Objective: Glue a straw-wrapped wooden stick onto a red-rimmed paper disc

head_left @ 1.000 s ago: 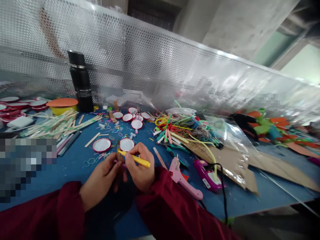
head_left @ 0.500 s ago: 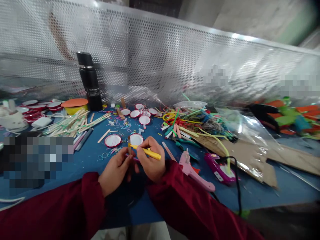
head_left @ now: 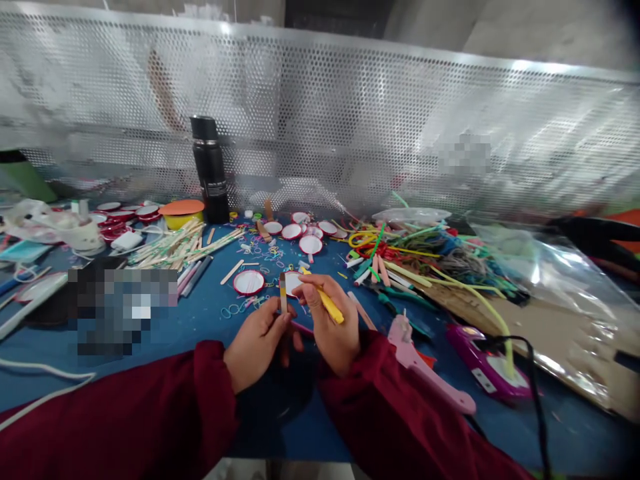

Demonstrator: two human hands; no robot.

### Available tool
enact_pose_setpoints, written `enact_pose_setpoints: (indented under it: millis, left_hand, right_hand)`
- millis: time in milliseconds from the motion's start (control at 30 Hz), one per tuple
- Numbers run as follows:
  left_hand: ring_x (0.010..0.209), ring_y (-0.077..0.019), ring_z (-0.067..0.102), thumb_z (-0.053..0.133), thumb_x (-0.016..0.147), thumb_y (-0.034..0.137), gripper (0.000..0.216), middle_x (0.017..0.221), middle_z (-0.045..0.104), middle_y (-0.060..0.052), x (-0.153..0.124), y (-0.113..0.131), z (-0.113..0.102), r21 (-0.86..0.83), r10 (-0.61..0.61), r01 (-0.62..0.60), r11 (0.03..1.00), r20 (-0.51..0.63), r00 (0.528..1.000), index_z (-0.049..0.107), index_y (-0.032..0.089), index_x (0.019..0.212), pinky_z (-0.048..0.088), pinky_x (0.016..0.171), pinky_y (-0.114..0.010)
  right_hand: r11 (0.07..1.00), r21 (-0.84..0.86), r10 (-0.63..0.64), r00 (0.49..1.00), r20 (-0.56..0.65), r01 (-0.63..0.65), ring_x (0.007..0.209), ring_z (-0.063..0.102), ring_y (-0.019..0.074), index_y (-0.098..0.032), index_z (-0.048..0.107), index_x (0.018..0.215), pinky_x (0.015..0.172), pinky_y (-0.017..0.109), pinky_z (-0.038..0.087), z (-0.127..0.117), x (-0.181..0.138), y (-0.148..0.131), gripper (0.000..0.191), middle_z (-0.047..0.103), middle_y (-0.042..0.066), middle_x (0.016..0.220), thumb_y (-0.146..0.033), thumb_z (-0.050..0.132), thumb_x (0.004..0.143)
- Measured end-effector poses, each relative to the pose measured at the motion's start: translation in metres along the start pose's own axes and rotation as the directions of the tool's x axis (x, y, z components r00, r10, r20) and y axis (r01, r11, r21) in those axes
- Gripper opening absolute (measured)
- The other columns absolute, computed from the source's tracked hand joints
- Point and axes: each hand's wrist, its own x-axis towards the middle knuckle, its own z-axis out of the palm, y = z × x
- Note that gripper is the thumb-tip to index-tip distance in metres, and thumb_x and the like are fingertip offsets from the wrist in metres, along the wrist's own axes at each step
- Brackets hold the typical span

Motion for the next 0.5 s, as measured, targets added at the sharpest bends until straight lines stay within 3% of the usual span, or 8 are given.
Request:
enact_pose_setpoints:
  millis: [133,300,500]
  left_hand:
    - [0.04,-0.0075,0.054,0.045,0.097,0.052,0.033,0.069,0.067,0.0,0.0008,-0.0002,-0.0004,-0.01,0.008,-0.008,1.0,0.014,1.0,0.044,0.02,0.096,0.028,0.037,-0.017]
    - [0.042,-0.0069,0.055,0.043,0.098,0.053,0.034,0.071,0.067,0.0,0.0016,-0.0027,-0.0009,0.011,0.009,-0.01,1.0,0.016,1.0,0.046,0.019,0.098,0.028,0.037,-0.016]
    - [0.044,-0.0065,0.055,0.041,0.098,0.054,0.036,0.074,0.066,-0.001,0.0015,-0.003,-0.0014,0.054,0.022,-0.024,0.998,0.028,0.999,0.048,0.018,0.096,0.03,0.038,-0.016]
  right_hand:
    - [1.0,0.007,0.027,0.999,0.024,-0.027,0.08,0.069,0.0168,-0.025,0.066,0.103,0.076,0.031,0.054,-0.0006,-0.0003,-0.0017,0.018,0.073,0.002,0.091,-0.036,0.052,0.098]
    - [0.997,-0.019,0.08,0.996,0.045,-0.079,0.077,0.069,0.0162,-0.024,0.061,0.098,0.073,0.029,0.054,0.0011,-0.0006,-0.0046,0.011,0.071,0.001,0.087,-0.031,0.062,0.09]
    - [0.993,0.018,0.115,0.99,0.076,-0.117,0.077,0.067,0.0165,-0.024,0.058,0.101,0.072,0.029,0.055,0.0033,-0.002,-0.0052,0.021,0.067,-0.001,0.082,-0.024,0.066,0.082]
